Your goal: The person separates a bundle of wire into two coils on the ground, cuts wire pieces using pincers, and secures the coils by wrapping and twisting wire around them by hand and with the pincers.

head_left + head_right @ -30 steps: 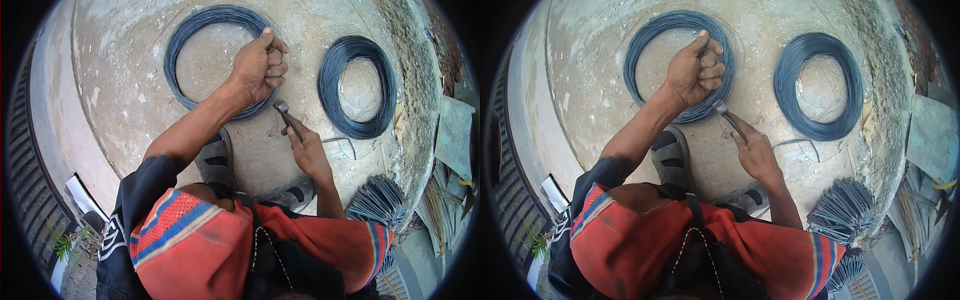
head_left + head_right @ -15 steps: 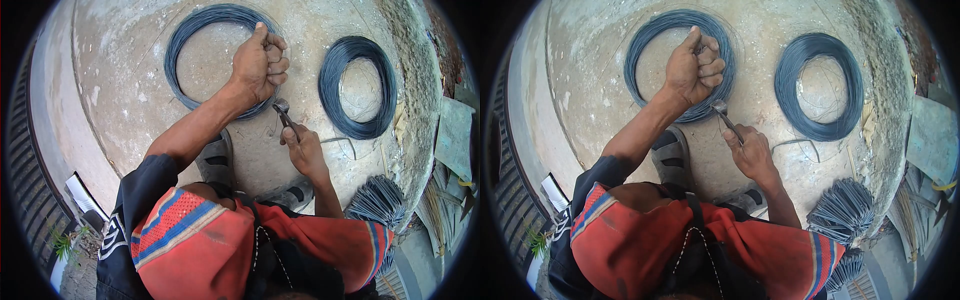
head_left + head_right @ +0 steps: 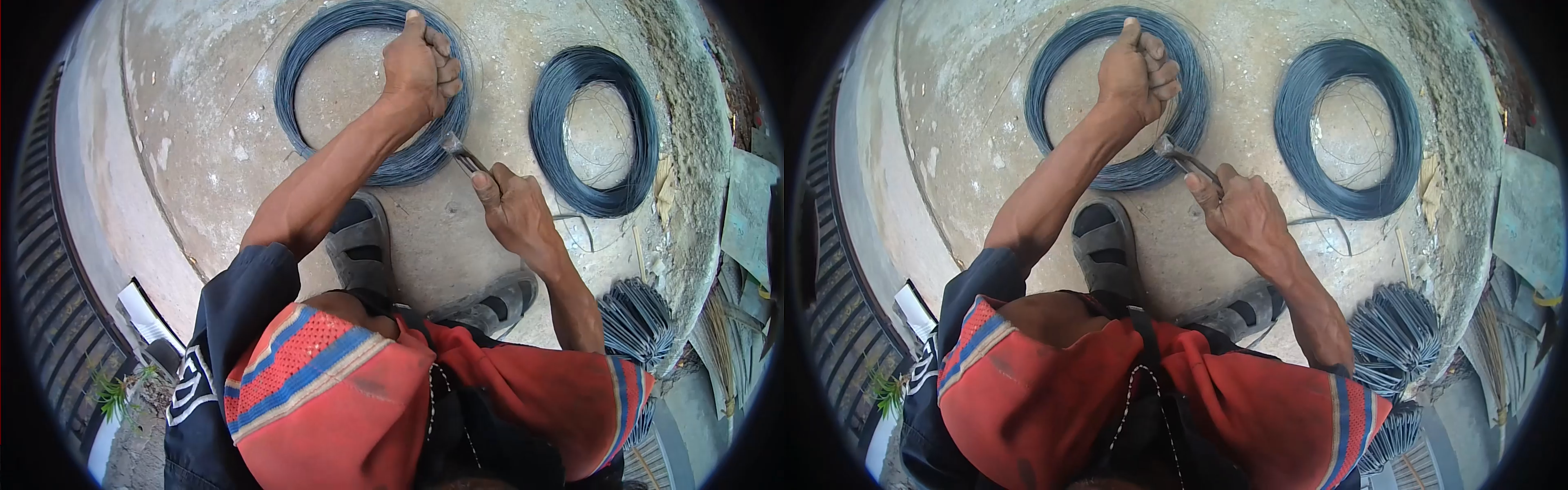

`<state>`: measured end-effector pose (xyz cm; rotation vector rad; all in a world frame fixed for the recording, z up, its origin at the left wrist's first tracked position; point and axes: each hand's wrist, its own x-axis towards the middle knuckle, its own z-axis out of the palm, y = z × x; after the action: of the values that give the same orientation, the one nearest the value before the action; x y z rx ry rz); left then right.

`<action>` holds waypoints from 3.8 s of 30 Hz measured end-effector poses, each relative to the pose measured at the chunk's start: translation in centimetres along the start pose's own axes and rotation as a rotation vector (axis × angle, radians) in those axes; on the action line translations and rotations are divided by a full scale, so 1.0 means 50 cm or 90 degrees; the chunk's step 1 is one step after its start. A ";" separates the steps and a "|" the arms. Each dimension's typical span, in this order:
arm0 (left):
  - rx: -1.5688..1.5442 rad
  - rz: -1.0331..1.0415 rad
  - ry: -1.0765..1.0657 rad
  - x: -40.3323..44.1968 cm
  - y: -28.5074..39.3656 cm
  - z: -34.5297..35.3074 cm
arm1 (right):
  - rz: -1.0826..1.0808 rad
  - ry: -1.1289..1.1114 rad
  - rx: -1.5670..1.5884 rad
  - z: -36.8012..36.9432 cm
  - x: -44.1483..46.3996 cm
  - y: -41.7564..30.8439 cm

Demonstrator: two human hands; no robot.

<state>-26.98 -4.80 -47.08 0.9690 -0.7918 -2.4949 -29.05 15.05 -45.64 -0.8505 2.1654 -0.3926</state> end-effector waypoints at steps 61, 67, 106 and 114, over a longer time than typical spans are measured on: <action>0.875 0.096 0.621 0.273 -0.196 -0.017 | -0.261 0.206 -0.348 0.150 -0.120 0.315; 0.935 0.127 0.501 0.238 -0.157 0.011 | -0.369 0.140 -0.330 0.135 -0.111 0.343; 1.107 0.012 -0.222 -0.142 -0.158 -0.181 | -0.118 0.129 0.090 0.155 0.087 0.046; 1.075 -0.036 -0.246 -0.133 -0.142 -0.169 | -0.092 0.133 0.539 0.155 0.144 0.070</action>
<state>-17.20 0.92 -53.19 0.7582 -3.1198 -1.5501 -28.31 12.66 -56.48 -0.4816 1.8327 -1.3945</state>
